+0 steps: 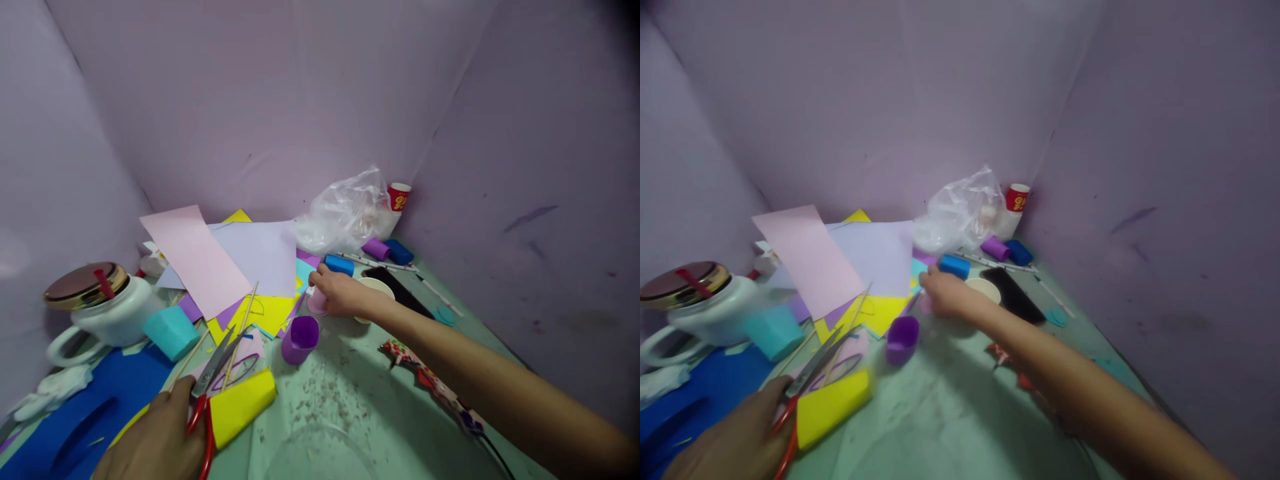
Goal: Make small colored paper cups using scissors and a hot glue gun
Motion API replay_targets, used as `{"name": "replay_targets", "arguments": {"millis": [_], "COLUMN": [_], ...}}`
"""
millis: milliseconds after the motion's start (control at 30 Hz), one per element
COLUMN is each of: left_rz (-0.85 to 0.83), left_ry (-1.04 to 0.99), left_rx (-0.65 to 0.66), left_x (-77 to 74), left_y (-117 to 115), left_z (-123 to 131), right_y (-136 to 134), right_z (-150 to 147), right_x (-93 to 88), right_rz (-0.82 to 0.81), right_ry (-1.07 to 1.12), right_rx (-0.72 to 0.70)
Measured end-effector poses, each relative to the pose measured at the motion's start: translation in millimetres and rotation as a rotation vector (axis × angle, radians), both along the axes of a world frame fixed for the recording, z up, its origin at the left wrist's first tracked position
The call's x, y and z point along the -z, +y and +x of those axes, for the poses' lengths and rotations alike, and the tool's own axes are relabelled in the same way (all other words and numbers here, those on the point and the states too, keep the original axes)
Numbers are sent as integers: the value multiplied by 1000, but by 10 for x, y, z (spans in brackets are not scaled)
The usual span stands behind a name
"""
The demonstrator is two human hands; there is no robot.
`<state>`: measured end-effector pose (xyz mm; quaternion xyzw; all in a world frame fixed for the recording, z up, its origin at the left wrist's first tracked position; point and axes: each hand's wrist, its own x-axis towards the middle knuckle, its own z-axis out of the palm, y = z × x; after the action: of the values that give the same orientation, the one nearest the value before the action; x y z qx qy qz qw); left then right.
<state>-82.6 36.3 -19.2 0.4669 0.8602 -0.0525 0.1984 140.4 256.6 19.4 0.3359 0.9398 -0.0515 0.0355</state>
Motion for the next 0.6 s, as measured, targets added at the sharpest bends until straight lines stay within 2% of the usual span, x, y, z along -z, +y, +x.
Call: {"name": "replay_targets", "arguments": {"millis": [200, 600], "left_rz": [-11, -8], "left_ry": [8, -1], "left_rx": [20, 9], "left_x": [-148, -204], "left_y": [22, 22], "left_z": [89, 131], "right_y": [-51, -95], "right_z": [-38, -57], "right_x": [17, 87], "right_rz": [55, 107], "right_ry": [-29, -49], "right_rx": [13, 10]}}
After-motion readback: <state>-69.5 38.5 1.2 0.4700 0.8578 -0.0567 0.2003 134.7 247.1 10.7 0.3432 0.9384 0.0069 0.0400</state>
